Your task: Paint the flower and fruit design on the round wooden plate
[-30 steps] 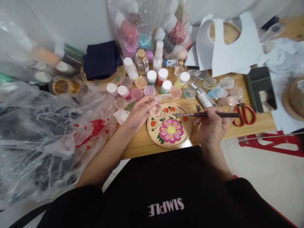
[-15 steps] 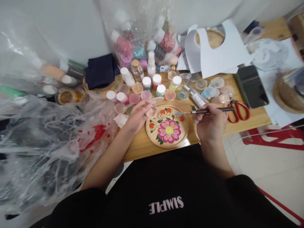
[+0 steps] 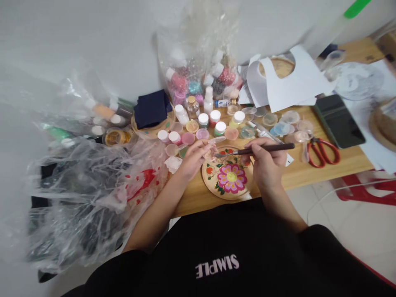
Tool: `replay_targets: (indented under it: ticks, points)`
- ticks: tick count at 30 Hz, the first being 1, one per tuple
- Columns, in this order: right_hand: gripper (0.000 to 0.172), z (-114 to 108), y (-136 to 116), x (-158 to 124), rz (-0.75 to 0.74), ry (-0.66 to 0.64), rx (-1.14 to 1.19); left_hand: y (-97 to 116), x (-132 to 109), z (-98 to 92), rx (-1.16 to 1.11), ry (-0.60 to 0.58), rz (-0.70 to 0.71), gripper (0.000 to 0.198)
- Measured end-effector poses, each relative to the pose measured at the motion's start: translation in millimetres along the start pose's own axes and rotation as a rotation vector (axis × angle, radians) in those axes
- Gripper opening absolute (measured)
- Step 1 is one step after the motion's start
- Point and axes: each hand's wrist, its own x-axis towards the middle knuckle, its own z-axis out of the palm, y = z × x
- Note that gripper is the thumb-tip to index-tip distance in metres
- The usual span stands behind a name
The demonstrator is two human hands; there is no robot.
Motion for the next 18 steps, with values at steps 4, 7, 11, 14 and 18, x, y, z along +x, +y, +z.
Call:
replay_targets:
  ticks: [4,7,11,14,18]
  points:
    - [0.017,0.4,-1.0,-4.3,-0.072,-0.063,-0.116,0.8,-1.1,1.2,-0.023,-0.007,-0.006,0.046]
    - [0.019,-1.3,-0.6,-5.5,-0.103,-0.123,-0.217,1.1,-0.9,2.1,-0.017,-0.013,0.015,0.043]
    - [0.020,-1.9,0.1,-5.0,-0.113,-0.152,-0.238,1.2,-0.8,2.0,0.009,-0.047,0.043,0.041]
    - [0.024,0.4,-1.5,-3.7,-0.069,-0.126,-0.201,1.2,-1.3,1.2,0.040,-0.053,0.057,0.039]
    - [0.031,3.5,-3.3,-2.1,-0.002,-0.111,-0.164,1.2,-1.8,0.4,0.084,-0.056,0.067,0.039]
